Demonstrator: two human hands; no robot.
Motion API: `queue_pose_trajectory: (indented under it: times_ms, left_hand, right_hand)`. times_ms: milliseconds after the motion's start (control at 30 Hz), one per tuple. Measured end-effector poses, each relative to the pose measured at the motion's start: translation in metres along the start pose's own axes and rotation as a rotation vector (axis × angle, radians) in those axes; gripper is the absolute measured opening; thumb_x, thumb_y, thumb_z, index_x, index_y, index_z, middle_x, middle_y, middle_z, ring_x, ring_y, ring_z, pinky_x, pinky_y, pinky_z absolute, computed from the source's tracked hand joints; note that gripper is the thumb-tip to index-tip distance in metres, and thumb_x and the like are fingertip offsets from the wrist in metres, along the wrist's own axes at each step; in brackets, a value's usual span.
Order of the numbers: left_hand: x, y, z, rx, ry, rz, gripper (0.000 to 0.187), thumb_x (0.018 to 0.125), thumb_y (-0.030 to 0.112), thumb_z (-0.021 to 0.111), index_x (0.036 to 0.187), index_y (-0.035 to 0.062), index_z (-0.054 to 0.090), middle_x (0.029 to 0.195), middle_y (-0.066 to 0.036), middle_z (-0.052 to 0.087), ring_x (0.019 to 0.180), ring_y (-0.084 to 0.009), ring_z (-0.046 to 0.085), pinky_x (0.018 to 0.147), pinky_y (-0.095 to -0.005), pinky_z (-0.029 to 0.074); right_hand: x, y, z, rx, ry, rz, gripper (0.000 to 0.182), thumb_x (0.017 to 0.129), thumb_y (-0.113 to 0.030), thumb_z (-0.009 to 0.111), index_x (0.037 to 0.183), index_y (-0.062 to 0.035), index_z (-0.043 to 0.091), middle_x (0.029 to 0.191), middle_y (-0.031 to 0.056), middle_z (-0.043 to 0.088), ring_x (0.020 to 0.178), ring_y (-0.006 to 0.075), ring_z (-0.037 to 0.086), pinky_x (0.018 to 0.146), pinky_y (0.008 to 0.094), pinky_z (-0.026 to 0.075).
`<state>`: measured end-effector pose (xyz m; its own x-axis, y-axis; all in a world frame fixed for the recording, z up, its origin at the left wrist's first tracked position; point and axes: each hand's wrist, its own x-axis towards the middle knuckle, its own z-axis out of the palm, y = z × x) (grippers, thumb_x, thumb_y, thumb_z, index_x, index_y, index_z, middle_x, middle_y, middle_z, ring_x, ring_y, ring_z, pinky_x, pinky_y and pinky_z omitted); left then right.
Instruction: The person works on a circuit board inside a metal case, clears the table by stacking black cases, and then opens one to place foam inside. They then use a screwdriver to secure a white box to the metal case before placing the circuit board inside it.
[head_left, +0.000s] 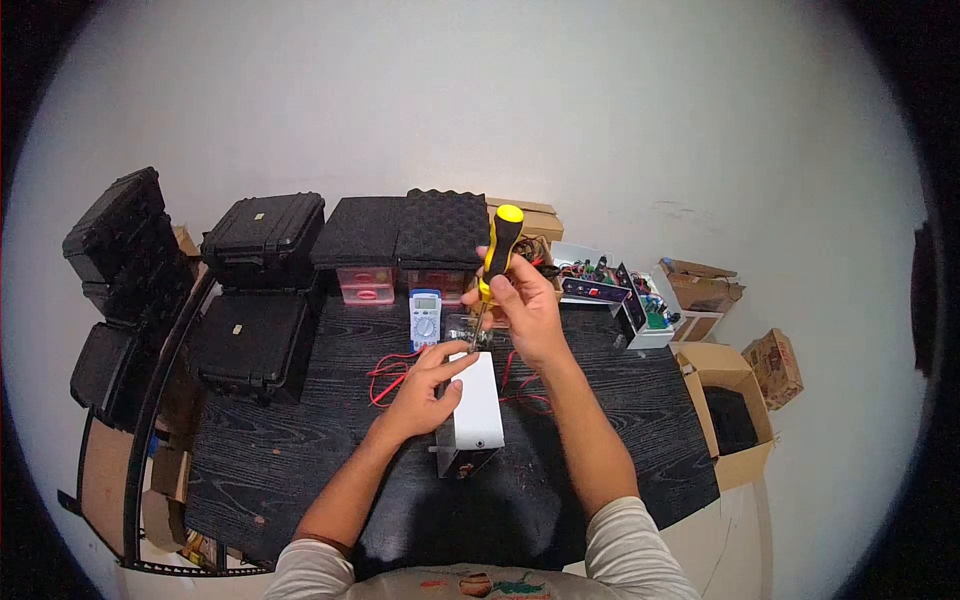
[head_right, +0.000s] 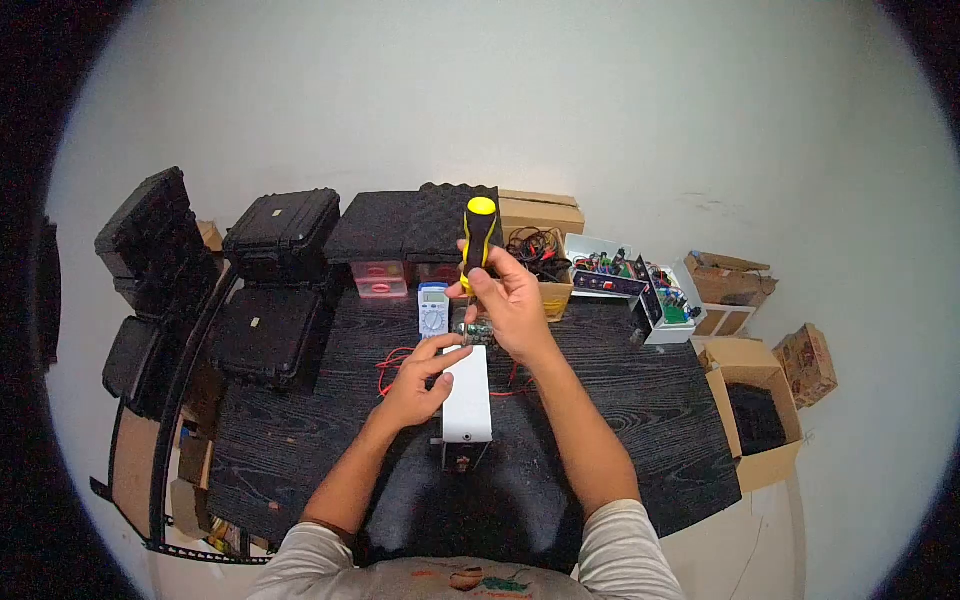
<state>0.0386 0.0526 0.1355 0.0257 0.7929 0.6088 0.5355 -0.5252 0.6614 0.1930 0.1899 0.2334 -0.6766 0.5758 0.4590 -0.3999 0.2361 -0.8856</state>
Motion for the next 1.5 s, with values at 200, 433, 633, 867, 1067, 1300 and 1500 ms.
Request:
queue_pose_trajectory:
  times_ms: [200, 433, 633, 867, 1067, 1300, 1500]
  left_hand:
    - [0.000, 0.001, -0.002, 0.029, -0.016, 0.001, 0.047, 0.090, 0.003, 0.060, 0.136, 0.0020, 0.068, 0.140, -0.019, 0.061, 0.132, -0.0343, 0.055, 0.113, -0.0453, 0.041]
    - [0.002, 0.003, -0.003, 0.023, -0.030, -0.017, 0.047, 0.089, 0.003, 0.061, 0.136, 0.0025, 0.068, 0.142, -0.017, 0.060, 0.132, -0.0333, 0.055, 0.113, -0.0443, 0.041]
    - [0.014, -0.006, -0.010, -0.140, 0.020, -0.028, 0.046, 0.091, 0.011, 0.057, 0.135, 0.0017, 0.069, 0.141, -0.017, 0.060, 0.133, -0.0324, 0.055, 0.115, -0.0435, 0.039]
    - [0.050, -0.089, -0.004, -0.251, -0.063, -0.358, 0.049, 0.104, 0.024, 0.042, 0.137, -0.0024, 0.065, 0.145, -0.017, 0.060, 0.136, -0.0284, 0.054, 0.113, -0.0390, 0.041]
    - [0.041, -0.117, 0.018, -0.104, -0.099, -0.296, 0.054, 0.107, 0.031, 0.042, 0.144, -0.0052, 0.058, 0.152, -0.023, 0.054, 0.145, -0.0354, 0.047, 0.122, -0.0406, 0.032]
    - [-0.047, -0.083, 0.009, 0.022, -0.089, 0.016, 0.134, 0.072, 0.061, 0.085, 0.164, -0.0057, 0.014, 0.169, -0.028, 0.022, 0.158, -0.0421, 0.021, 0.129, -0.0487, 0.019]
    - [-0.079, -0.051, 0.016, 0.031, -0.315, -0.120, 0.172, 0.042, 0.046, 0.104, 0.164, -0.0032, -0.008, 0.168, -0.033, 0.007, 0.157, -0.0490, 0.015, 0.128, -0.0504, 0.021]
  right_hand:
    - [0.000, 0.001, 0.006, 0.090, 0.059, -0.134, 0.045, 0.110, -0.023, 0.057, 0.149, -0.0033, 0.048, 0.124, 0.0115, 0.069, 0.100, 0.0157, 0.072, 0.067, 0.0263, 0.059]
    - [0.000, -0.009, 0.010, 0.111, 0.131, -0.113, 0.042, 0.110, -0.026, 0.057, 0.145, -0.0028, 0.051, 0.120, 0.0112, 0.070, 0.095, 0.0176, 0.074, 0.066, 0.0252, 0.059]
    - [0.001, -0.007, -0.002, 0.136, 0.416, -0.331, 0.034, 0.112, -0.021, 0.053, 0.141, -0.0048, 0.047, 0.120, 0.0123, 0.068, 0.093, 0.0198, 0.074, 0.062, 0.0249, 0.060]
    - [-0.020, 0.006, -0.035, 0.001, 0.565, -0.246, 0.041, 0.109, -0.022, 0.060, 0.143, -0.0025, 0.048, 0.103, 0.0059, 0.067, 0.079, 0.0136, 0.071, 0.049, 0.0200, 0.046]
    - [-0.077, 0.072, -0.067, -0.274, 0.489, 0.081, 0.034, 0.103, -0.009, 0.066, 0.133, 0.0032, 0.057, 0.095, 0.0050, 0.067, 0.076, 0.0118, 0.070, 0.059, 0.0239, 0.056]
    - [-0.153, 0.132, -0.107, -0.911, 0.441, 0.261, 0.032, 0.086, -0.012, 0.078, 0.114, 0.0024, 0.071, 0.073, 0.0074, 0.067, 0.068, 0.0169, 0.068, 0.064, 0.0363, 0.055]
    - [-0.171, 0.128, -0.103, -1.092, 0.358, 0.424, 0.039, 0.084, -0.018, 0.075, 0.118, 0.0011, 0.072, 0.081, 0.0169, 0.071, 0.076, 0.0332, 0.072, 0.075, 0.0431, 0.057]
